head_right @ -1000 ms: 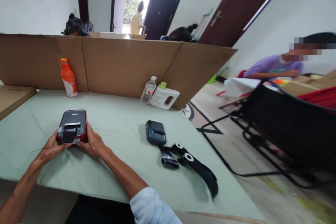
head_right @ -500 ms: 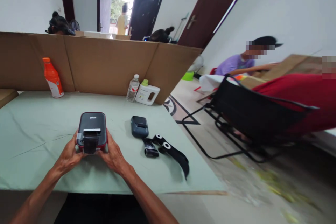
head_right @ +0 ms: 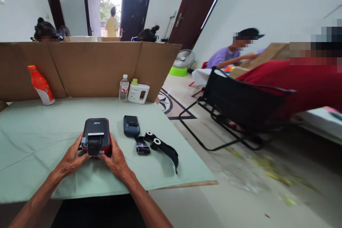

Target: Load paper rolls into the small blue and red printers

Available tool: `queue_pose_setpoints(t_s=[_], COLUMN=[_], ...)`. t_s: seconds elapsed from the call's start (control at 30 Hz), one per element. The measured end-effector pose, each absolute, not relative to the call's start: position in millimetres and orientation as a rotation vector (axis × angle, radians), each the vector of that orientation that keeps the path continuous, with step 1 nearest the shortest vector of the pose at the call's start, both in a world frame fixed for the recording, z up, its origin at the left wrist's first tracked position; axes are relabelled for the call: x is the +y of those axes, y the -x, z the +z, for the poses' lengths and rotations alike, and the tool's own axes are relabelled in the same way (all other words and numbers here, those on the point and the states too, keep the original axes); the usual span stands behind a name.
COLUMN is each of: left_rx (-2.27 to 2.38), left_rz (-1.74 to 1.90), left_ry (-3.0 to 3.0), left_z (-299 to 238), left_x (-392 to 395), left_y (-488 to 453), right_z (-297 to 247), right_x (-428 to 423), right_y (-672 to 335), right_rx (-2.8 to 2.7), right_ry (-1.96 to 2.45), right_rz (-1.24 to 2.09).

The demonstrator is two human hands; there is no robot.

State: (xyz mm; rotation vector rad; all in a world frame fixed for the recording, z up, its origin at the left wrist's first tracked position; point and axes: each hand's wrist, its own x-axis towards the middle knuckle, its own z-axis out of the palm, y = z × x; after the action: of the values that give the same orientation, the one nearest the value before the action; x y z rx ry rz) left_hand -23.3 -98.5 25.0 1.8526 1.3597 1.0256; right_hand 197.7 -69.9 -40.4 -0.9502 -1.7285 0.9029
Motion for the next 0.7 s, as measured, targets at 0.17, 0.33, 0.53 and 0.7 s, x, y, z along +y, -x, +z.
queue_pose_setpoints(t_s=[0.17,0.33,0.53,0.7], left_rx=[1.381,1.348,1.358,1.406], left_rz=[1.012,1.009,1.007,1.019], left_ry=[-1.95,-2.098,-2.285,-2.484], left_z=[29.3,35.6,39.5,31.4], left_x=[-93.3,-85.8,-83.1,-91.6], left_y=[34.7,43.7,51.4,50.7], right_z=[-44.0,-30.6,-10.2,-14.1], right_x=[-71.8,-66.5,-59.5,-60.9], right_y=[-196.4,-198.2,-200.4,-199.4], right_rx=[-1.726,-1.816,-1.976,-1.975], right_ry=[0.99,0.974,0.864,0.87], right_rz=[0.82,0.557,0.364,0.335])
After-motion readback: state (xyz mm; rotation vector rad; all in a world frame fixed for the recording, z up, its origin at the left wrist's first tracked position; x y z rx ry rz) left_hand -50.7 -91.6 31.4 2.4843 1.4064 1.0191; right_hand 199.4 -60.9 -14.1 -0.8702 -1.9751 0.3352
